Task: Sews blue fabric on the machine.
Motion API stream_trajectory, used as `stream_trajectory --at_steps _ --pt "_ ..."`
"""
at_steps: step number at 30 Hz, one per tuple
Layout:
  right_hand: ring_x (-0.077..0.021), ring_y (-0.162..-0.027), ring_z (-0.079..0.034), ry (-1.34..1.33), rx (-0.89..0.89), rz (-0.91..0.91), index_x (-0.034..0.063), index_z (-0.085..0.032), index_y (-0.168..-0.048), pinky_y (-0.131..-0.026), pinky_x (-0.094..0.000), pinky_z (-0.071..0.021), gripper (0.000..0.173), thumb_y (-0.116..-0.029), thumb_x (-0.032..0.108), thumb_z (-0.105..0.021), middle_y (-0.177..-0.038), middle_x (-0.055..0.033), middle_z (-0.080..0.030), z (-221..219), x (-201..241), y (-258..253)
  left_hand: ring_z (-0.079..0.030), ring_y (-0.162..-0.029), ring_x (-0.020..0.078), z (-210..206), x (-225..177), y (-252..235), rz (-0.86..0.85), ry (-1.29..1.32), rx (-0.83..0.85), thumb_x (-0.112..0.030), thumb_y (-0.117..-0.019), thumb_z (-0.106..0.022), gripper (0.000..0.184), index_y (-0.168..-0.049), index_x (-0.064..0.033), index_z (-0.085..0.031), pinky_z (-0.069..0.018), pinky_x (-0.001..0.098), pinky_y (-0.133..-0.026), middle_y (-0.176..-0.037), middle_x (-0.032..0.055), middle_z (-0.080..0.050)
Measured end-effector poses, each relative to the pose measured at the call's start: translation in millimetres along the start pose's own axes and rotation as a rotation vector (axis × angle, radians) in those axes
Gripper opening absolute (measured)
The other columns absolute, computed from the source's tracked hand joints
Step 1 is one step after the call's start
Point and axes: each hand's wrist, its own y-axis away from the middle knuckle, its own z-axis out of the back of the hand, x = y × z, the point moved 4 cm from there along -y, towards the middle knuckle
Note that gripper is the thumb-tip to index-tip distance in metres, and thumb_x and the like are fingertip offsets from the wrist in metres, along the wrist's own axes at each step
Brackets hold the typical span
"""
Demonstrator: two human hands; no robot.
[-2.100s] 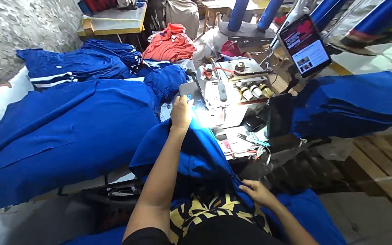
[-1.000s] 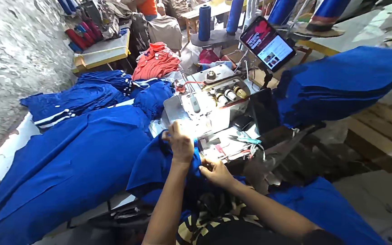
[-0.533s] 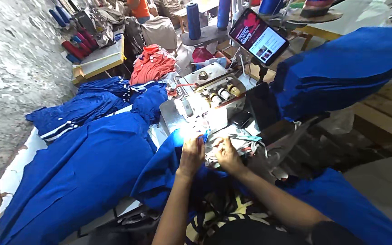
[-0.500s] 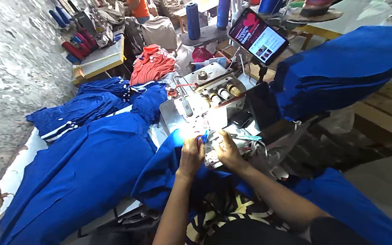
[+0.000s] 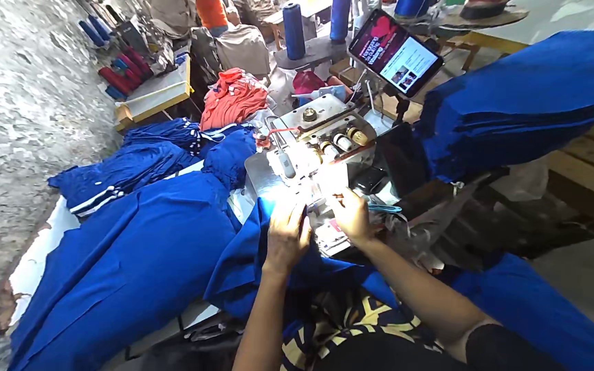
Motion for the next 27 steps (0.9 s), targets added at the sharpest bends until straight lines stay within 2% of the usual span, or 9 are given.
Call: stream_trajectory --at_steps 2,6,8,10,11,15,21,24,27 --pt "-0.0160 -0.086 -0.069 -0.035 0.078 -0.007 -0.0116 -0.066 -0.108 -0.079 -0.0275 -0.0577 0.021 -0.0910 0.000 -0.060 -0.097 -0.0187 -0.070 -8 7 22 -0.065 -0.120 0.0376 -3 -1 -2 0.036 -0.041 0.006 -0.022 -0.0947 -0.059 0.037 -0.122 -0.0010 -0.073 -0.0497 0.0497 -0.104 -0.125 0.0203 -0.070" --pt "-0.0101 -0.095 -0.067 -0.217 0.485 -0.280 -0.0101 -0.053 -0.130 -0.087 -0.0281 -0.0550 0.043 -0.0897 0.003 -0.062 -0.106 -0.0137 -0.069 -28 15 65 -0.065 -0.120 0.0375 -5 -4 -12 0.109 -0.082 -0.009 -0.031 -0.0964 -0.059 0.039 -0.118 -0.0020 -0.075 -0.0504 0.0504 -0.102 -0.126 0.0202 -0.069" --pt "-0.0045 -0.094 -0.068 -0.260 0.498 -0.293 -0.0068 -0.066 -0.118 -0.088 -0.0233 -0.0554 0.031 -0.0913 0.008 -0.066 -0.103 -0.0090 -0.073 -28 12 73 -0.064 -0.121 0.0359 -6 -3 -17 0.134 -0.116 -0.004 -0.035 -0.0970 -0.058 0.041 -0.119 -0.0041 -0.075 -0.0501 0.0502 -0.102 -0.127 0.0184 -0.069" --pt "0.0033 -0.077 -0.059 -0.276 0.427 -0.254 -0.0028 -0.069 -0.096 -0.073 -0.0155 -0.0497 0.013 -0.0916 0.007 -0.062 -0.084 -0.0003 -0.066 -21 10 72 -0.063 -0.123 0.0362 -9 -1 -19 0.147 -0.128 0.013 -0.039 -0.0980 -0.056 0.045 -0.121 -0.0052 -0.074 -0.0499 0.0511 -0.102 -0.130 0.0181 -0.068" --pt "0.0056 -0.071 -0.055 -0.275 0.394 -0.239 -0.0022 -0.068 -0.092 -0.068 -0.0131 -0.0468 0.011 -0.0923 0.006 -0.060 -0.079 0.0023 -0.063 -15 11 71 -0.063 -0.123 0.0373 -9 -2 -20 0.147 -0.124 0.027 -0.040 -0.0983 -0.056 0.046 -0.121 -0.0045 -0.075 -0.0499 0.0519 -0.102 -0.130 0.0191 -0.068" --pt "0.0076 -0.066 -0.056 -0.252 0.326 -0.223 0.0009 -0.068 -0.093 -0.064 -0.0109 -0.0482 0.011 -0.0950 0.010 -0.062 -0.076 0.0051 -0.064 10 15 70 -0.065 -0.121 0.0354 -1 -4 -20 0.168 -0.024 0.096 -0.035 -0.0975 -0.058 0.042 -0.121 -0.0034 -0.074 -0.0509 0.0519 -0.102 -0.127 0.0167 -0.070" --pt "0.0078 -0.064 -0.053 -0.124 0.368 -0.165 0.0003 -0.072 -0.093 -0.063 -0.0106 -0.0443 0.019 -0.0975 0.016 -0.063 -0.075 0.0027 -0.066 18 24 53 -0.070 -0.113 0.0295 9 17 -25 0.227 0.194 0.012 -0.006 -0.0940 -0.060 0.022 -0.107 -0.0002 -0.077 -0.0543 0.0447 -0.099 -0.116 0.0164 -0.074" --pt "0.0068 -0.064 -0.053 -0.074 0.400 -0.167 0.0002 -0.073 -0.093 -0.063 -0.0118 -0.0453 0.021 -0.0981 0.018 -0.062 -0.074 0.0013 -0.066 14 24 47 -0.070 -0.112 0.0274 12 36 -37 0.223 0.223 0.019 -0.008 -0.0926 -0.066 0.020 -0.108 -0.0008 -0.077 -0.0538 0.0461 -0.099 -0.115 0.0156 -0.074" --pt "0.0048 -0.061 -0.049 -0.030 0.434 -0.179 -0.0002 -0.071 -0.088 -0.060 -0.0140 -0.0416 0.025 -0.0991 0.018 -0.060 -0.069 0.0016 -0.061 14 25 50 -0.067 -0.116 0.0377 14 50 -48 0.293 0.185 0.084 -0.009 -0.0930 -0.068 0.022 -0.109 0.0044 -0.075 -0.0489 0.0543 -0.102 -0.118 0.0229 -0.071"
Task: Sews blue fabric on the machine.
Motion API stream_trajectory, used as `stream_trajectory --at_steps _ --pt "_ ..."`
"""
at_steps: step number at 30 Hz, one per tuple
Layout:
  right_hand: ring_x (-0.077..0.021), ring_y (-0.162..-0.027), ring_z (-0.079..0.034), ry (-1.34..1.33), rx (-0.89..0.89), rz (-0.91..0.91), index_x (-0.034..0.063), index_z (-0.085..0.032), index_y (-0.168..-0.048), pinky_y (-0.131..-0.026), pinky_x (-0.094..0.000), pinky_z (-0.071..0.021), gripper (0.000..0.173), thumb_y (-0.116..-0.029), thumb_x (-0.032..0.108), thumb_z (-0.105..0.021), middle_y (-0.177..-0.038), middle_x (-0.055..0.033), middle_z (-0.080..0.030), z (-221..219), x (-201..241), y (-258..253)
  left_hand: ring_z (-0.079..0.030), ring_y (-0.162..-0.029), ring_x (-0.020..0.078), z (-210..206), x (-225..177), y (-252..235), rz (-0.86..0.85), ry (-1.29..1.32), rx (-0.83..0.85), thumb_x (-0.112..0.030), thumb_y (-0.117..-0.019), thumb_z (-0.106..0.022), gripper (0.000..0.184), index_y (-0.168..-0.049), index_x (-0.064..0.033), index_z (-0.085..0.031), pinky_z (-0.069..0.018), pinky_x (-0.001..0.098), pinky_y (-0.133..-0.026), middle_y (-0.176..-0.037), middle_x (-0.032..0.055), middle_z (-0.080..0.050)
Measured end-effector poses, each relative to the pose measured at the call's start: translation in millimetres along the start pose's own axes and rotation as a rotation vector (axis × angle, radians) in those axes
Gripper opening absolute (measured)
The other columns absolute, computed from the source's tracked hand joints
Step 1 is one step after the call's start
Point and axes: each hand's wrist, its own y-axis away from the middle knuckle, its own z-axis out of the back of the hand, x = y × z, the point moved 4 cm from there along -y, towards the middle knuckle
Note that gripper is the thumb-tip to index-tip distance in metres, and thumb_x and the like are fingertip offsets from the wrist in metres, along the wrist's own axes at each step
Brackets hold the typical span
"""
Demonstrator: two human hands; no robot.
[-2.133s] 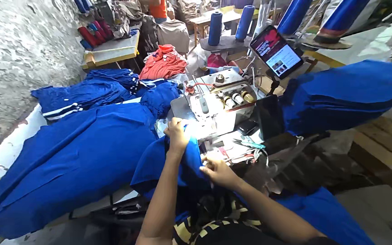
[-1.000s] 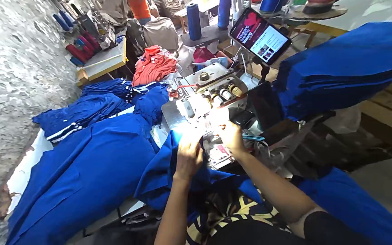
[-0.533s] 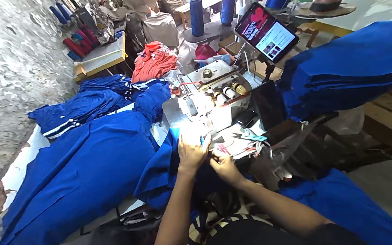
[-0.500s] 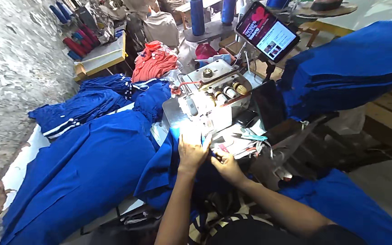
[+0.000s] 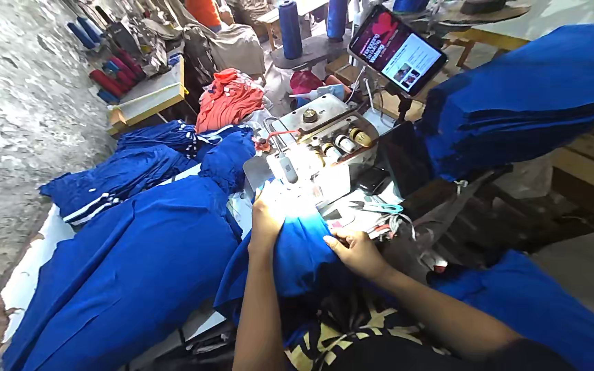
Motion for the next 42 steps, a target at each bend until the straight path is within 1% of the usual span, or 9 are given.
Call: stream_trajectory --at_steps 9,12,16,20,27,31,33,35,42 --pt "0.0058 -0.056 -0.045 -0.131 0.168 -0.127 0.0043 -0.067 -0.081 -0.057 -0.0142 -0.0391 0.023 -0.1002 0.015 -0.060 -0.063 0.0087 -0.053 -1 0 -3 -0.047 -0.142 0.0406 -7 49 -60 0.127 -0.280 0.241 -0.001 -0.1029 -0.047 0.031 -0.123 0.0015 -0.070 -0.0373 0.0604 -0.113 -0.149 0.0190 -0.055" --pt "0.0038 -0.056 -0.046 -0.202 0.181 -0.118 0.0077 -0.062 -0.073 -0.056 -0.0161 -0.0400 0.028 -0.0997 0.013 -0.060 -0.062 0.0085 -0.052 -8 0 -19 -0.029 -0.152 0.0423 -6 68 -77 0.273 -0.284 0.326 -0.008 -0.1076 -0.033 0.046 -0.149 -0.0113 -0.053 -0.0260 0.0629 -0.119 -0.161 0.0159 -0.040" --pt "0.0031 -0.058 -0.047 -0.127 0.161 -0.069 0.0079 -0.062 -0.068 -0.059 -0.0183 -0.0407 0.031 -0.0990 0.012 -0.060 -0.062 0.0088 -0.051 -12 7 -47 -0.033 -0.148 0.0475 9 82 -75 0.525 -0.259 0.168 -0.011 -0.1083 -0.032 0.049 -0.156 -0.0036 -0.039 -0.0350 0.0613 -0.115 -0.165 0.0272 -0.025" --pt "0.0035 -0.063 -0.049 0.003 0.168 -0.006 0.0034 -0.070 -0.079 -0.063 -0.0186 -0.0434 0.027 -0.1007 0.017 -0.059 -0.068 0.0052 -0.058 -3 10 -51 -0.050 -0.135 0.0472 16 60 -3 0.695 0.030 0.031 -0.035 -0.1131 -0.028 0.059 -0.149 0.0103 -0.037 -0.0386 0.0595 -0.113 -0.144 0.0357 -0.049" --pt "0.0073 -0.067 -0.053 0.068 0.281 -0.023 0.0020 -0.072 -0.088 -0.067 -0.0144 -0.0464 0.021 -0.0997 0.016 -0.062 -0.075 0.0049 -0.065 31 -4 -33 -0.070 -0.100 0.0180 31 -2 185 0.559 0.534 0.585 -0.011 -0.0894 -0.069 0.034 -0.120 0.0042 -0.066 -0.0565 0.0426 -0.094 -0.106 0.0135 -0.073" --pt "0.0080 -0.071 -0.058 -0.006 0.297 0.019 0.0008 -0.073 -0.091 -0.070 -0.0129 -0.0496 0.013 -0.0943 0.013 -0.068 -0.078 0.0042 -0.068 26 7 -30 -0.069 -0.089 0.0482 144 -10 145 0.327 -0.223 0.143 -0.006 -0.0820 -0.076 0.038 -0.115 0.0098 -0.065 -0.0533 0.0671 -0.075 -0.100 0.0311 -0.068" --pt "0.0082 -0.073 -0.060 -0.052 0.300 0.015 0.0012 -0.073 -0.093 -0.073 -0.0123 -0.0511 0.012 -0.0945 0.012 -0.068 -0.081 0.0041 -0.070 19 9 -25 -0.053 -0.114 0.0680 164 -21 120 0.253 -0.582 -0.089 -0.015 -0.0857 -0.077 0.055 -0.130 0.0129 -0.058 -0.0360 0.0825 -0.090 -0.127 0.0453 -0.054" --pt "0.0073 -0.072 -0.060 -0.089 0.255 -0.006 0.0005 -0.072 -0.093 -0.072 -0.0129 -0.0509 0.014 -0.0968 0.011 -0.065 -0.081 0.0035 -0.069 14 1 -19 -0.035 -0.135 0.0687 136 -32 104 0.083 -0.603 -0.090 -0.027 -0.0899 -0.072 0.064 -0.139 0.0094 -0.055 -0.0217 0.0843 -0.104 -0.147 0.0456 -0.038" --pt "0.0066 -0.071 -0.057 -0.057 0.147 -0.069 0.0023 -0.072 -0.091 -0.069 -0.0146 -0.0485 0.022 -0.1021 0.013 -0.056 -0.078 0.0043 -0.066 21 -2 -8 -0.060 -0.126 0.0442 1 -46 54 -0.040 -0.135 0.036 -0.011 -0.1015 -0.050 0.033 -0.119 0.0094 -0.070 -0.0414 0.0589 -0.111 -0.129 0.0268 -0.066"
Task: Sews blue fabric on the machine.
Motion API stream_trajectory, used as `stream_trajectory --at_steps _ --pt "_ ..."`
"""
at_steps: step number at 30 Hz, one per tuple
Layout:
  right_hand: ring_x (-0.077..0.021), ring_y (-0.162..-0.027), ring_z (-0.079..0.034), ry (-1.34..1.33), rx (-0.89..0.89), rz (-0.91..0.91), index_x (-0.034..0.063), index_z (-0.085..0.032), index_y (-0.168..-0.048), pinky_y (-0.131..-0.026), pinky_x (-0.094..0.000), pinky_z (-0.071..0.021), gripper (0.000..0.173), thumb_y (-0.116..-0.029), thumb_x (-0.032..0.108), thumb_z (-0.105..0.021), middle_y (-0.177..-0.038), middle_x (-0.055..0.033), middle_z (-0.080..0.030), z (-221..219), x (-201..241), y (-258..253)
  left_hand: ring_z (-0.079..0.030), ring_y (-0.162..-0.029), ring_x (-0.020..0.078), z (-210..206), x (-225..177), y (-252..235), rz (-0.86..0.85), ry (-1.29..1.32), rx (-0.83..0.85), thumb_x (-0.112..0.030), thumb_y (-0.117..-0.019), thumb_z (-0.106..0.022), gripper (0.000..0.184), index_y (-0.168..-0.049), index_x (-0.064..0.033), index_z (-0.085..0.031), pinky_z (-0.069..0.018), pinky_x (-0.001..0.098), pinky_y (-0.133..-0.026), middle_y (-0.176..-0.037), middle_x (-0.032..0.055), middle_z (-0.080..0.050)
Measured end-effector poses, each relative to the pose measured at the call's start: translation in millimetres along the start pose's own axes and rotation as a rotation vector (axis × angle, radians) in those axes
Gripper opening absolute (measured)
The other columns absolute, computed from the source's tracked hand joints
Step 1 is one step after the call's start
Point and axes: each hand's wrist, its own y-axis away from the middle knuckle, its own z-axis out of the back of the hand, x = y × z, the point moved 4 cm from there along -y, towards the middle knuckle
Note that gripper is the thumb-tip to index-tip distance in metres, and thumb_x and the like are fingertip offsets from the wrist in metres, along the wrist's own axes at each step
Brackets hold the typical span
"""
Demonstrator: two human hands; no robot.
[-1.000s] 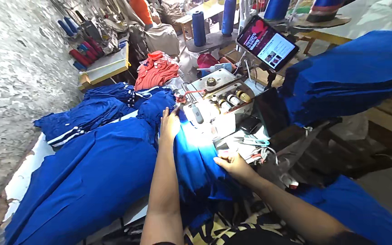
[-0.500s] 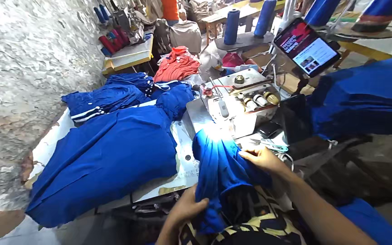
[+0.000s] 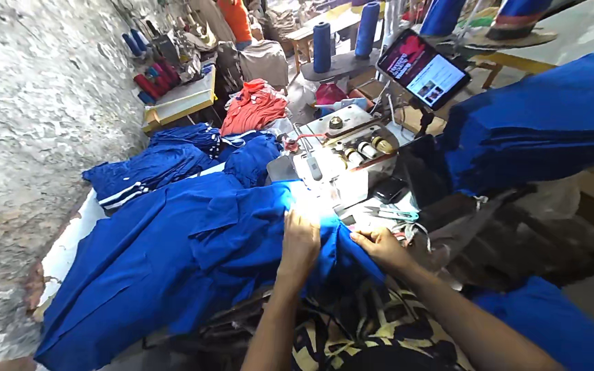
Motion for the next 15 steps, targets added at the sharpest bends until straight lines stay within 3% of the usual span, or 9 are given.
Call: stream_trajectory --at_steps 5,8,9,11,12,14,15 --pt "-0.0014 -0.069 -0.054 0.100 -0.047 0.075 0.0017 -0.071 -0.086 -0.069 -0.0231 -0.0468 0.027 -0.1016 0.016 -0.055 -0.074 -0.0004 -0.062 -6 4 -38 -0.059 -0.128 0.0407 -14 27 -35 0.072 -0.061 0.007 -0.018 -0.0995 -0.054 0.032 -0.118 0.0007 -0.073 -0.0382 0.0621 -0.111 -0.127 0.0219 -0.068" --pt "-0.0119 -0.075 -0.056 0.153 -0.029 0.030 -0.0027 -0.070 -0.087 -0.075 -0.0335 -0.0479 0.027 -0.1020 0.016 -0.057 -0.078 -0.0085 -0.063 -7 17 -53 -0.046 -0.142 0.0408 -11 48 -58 0.208 -0.006 0.166 -0.017 -0.1012 -0.057 0.040 -0.135 0.0033 -0.063 -0.0266 0.0577 -0.121 -0.146 0.0263 -0.055" --pt "-0.0128 -0.076 -0.056 0.158 -0.018 0.028 -0.0038 -0.070 -0.088 -0.076 -0.0342 -0.0479 0.026 -0.1013 0.015 -0.057 -0.079 -0.0097 -0.063 -6 20 -55 -0.045 -0.143 0.0400 -10 57 -63 0.202 0.006 0.145 -0.013 -0.1007 -0.057 0.038 -0.135 0.0024 -0.063 -0.0260 0.0574 -0.122 -0.147 0.0253 -0.054" --pt "-0.0089 -0.069 -0.055 0.140 0.035 -0.032 -0.0039 -0.070 -0.091 -0.069 -0.0295 -0.0484 0.027 -0.1028 0.018 -0.058 -0.077 -0.0074 -0.062 -3 24 -52 -0.056 -0.132 0.0442 -3 67 -63 0.084 -0.063 -0.100 -0.005 -0.0924 -0.065 0.033 -0.123 0.0035 -0.070 -0.0387 0.0631 -0.111 -0.138 0.0261 -0.061" --pt "-0.0042 -0.058 -0.056 0.123 0.066 -0.078 -0.0018 -0.071 -0.092 -0.059 -0.0234 -0.0508 0.028 -0.1041 0.020 -0.058 -0.071 -0.0035 -0.062 0 27 -47 -0.058 -0.128 0.0467 1 66 -58 0.009 -0.113 -0.256 -0.005 -0.0895 -0.068 0.033 -0.121 0.0048 -0.071 -0.0408 0.0662 -0.106 -0.136 0.0277 -0.062" --pt "-0.0031 -0.048 -0.055 0.038 0.131 -0.148 -0.0024 -0.069 -0.094 -0.050 -0.0206 -0.0498 0.026 -0.1048 0.017 -0.055 -0.065 -0.0016 -0.062 4 33 -36 -0.066 -0.111 0.0438 3 41 -35 -0.131 -0.115 -0.510 -0.008 -0.0845 -0.071 0.031 -0.111 0.0070 -0.072 -0.0492 0.0570 -0.096 -0.118 0.0280 -0.068" --pt "-0.0026 -0.047 -0.057 0.004 0.155 -0.160 -0.0021 -0.068 -0.095 -0.049 -0.0197 -0.0507 0.024 -0.1050 0.015 -0.054 -0.065 -0.0009 -0.064 7 37 -31 -0.067 -0.103 0.0390 -4 20 -18 -0.218 -0.026 -0.541 -0.015 -0.0811 -0.071 0.034 -0.106 0.0082 -0.071 -0.0516 0.0487 -0.093 -0.109 0.0268 -0.069"
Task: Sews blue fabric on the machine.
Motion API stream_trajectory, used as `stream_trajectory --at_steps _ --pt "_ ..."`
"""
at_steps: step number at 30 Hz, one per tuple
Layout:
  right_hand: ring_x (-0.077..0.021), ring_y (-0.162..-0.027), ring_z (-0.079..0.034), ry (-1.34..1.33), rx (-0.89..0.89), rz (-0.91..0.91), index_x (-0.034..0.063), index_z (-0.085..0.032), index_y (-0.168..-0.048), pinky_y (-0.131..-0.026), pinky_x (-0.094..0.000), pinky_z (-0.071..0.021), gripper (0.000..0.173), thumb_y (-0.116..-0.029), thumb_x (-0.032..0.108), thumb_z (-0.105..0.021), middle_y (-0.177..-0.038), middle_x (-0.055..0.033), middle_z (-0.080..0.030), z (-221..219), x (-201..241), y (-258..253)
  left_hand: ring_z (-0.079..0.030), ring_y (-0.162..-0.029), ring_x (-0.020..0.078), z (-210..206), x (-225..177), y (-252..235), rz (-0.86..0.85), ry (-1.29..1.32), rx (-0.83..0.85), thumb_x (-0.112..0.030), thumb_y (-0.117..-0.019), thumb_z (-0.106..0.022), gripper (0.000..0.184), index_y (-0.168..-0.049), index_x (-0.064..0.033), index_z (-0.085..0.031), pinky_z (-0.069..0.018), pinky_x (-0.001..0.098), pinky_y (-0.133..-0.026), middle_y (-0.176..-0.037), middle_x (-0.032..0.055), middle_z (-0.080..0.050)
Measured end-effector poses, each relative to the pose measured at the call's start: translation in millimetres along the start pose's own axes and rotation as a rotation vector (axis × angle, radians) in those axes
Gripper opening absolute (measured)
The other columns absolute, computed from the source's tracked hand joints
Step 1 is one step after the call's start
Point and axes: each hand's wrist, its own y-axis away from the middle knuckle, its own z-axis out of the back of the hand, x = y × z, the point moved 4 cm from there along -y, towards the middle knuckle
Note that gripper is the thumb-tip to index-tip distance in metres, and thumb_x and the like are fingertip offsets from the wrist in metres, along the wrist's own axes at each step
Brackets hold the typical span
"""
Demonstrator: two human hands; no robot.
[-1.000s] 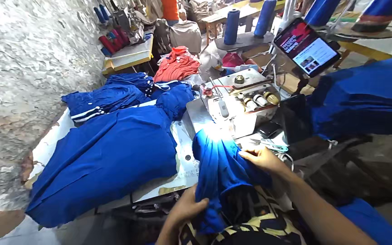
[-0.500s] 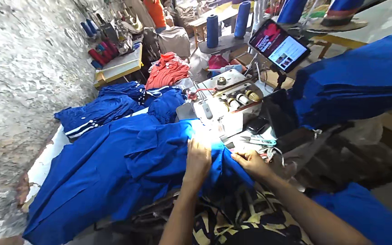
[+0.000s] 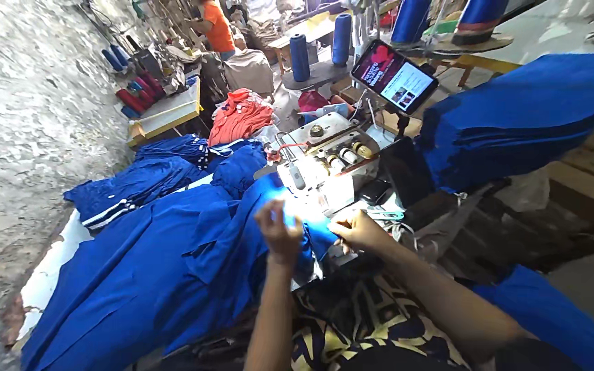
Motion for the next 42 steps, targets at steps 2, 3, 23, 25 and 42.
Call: stream_trajectory --at_steps 2,3,23,25,42 --pt "-0.0013 -0.049 -0.057 -0.009 0.001 0.022 -0.0010 -0.068 -0.095 -0.052 -0.0194 -0.0511 0.020 -0.1036 0.011 -0.054 -0.067 0.0016 -0.065 5 7 10 -0.063 -0.108 0.0293 -11 -48 31 -0.089 0.247 0.092 -0.036 -0.0846 -0.070 0.051 -0.117 0.0028 -0.067 -0.0473 0.0405 -0.099 -0.114 0.0212 -0.067" --pt "-0.0013 -0.052 -0.056 0.005 -0.023 0.042 -0.0007 -0.067 -0.094 -0.054 -0.0204 -0.0503 0.018 -0.1016 0.008 -0.054 -0.067 0.0022 -0.063 6 9 13 -0.059 -0.118 0.0294 -22 -60 45 -0.117 0.270 0.156 -0.045 -0.0853 -0.067 0.063 -0.129 0.0000 -0.060 -0.0395 0.0435 -0.108 -0.124 0.0210 -0.063" --pt "-0.0040 -0.052 -0.057 -0.080 -0.430 0.093 -0.0015 -0.069 -0.083 -0.054 -0.0222 -0.0517 0.021 -0.0977 0.013 -0.063 -0.065 -0.0010 -0.062 -13 -34 -28 -0.072 -0.101 0.0388 -17 40 -29 0.287 -0.020 0.542 0.010 -0.0876 -0.061 0.023 -0.104 0.0040 -0.076 -0.0549 0.0548 -0.093 -0.107 0.0236 -0.074" --pt "-0.0174 -0.068 -0.065 0.258 -0.609 0.273 -0.0052 -0.073 -0.086 -0.068 -0.0349 -0.0551 0.020 -0.0948 0.009 -0.062 -0.076 -0.0126 -0.069 2 -39 -13 -0.071 -0.107 0.0394 -18 45 -27 0.299 -0.035 0.502 0.012 -0.0874 -0.059 0.025 -0.105 0.0054 -0.076 -0.0539 0.0532 -0.097 -0.113 0.0247 -0.073" --pt "-0.0492 -0.097 -0.070 0.682 -0.596 0.298 -0.0134 -0.068 -0.110 -0.088 -0.0593 -0.0539 0.023 -0.0990 -0.005 -0.050 -0.102 -0.0330 -0.070 57 -51 18 -0.071 -0.110 0.0412 37 -6 11 0.563 -0.154 0.434 0.010 -0.0927 -0.048 0.037 -0.125 0.0121 -0.066 -0.0545 0.0503 -0.097 -0.118 0.0287 -0.071"
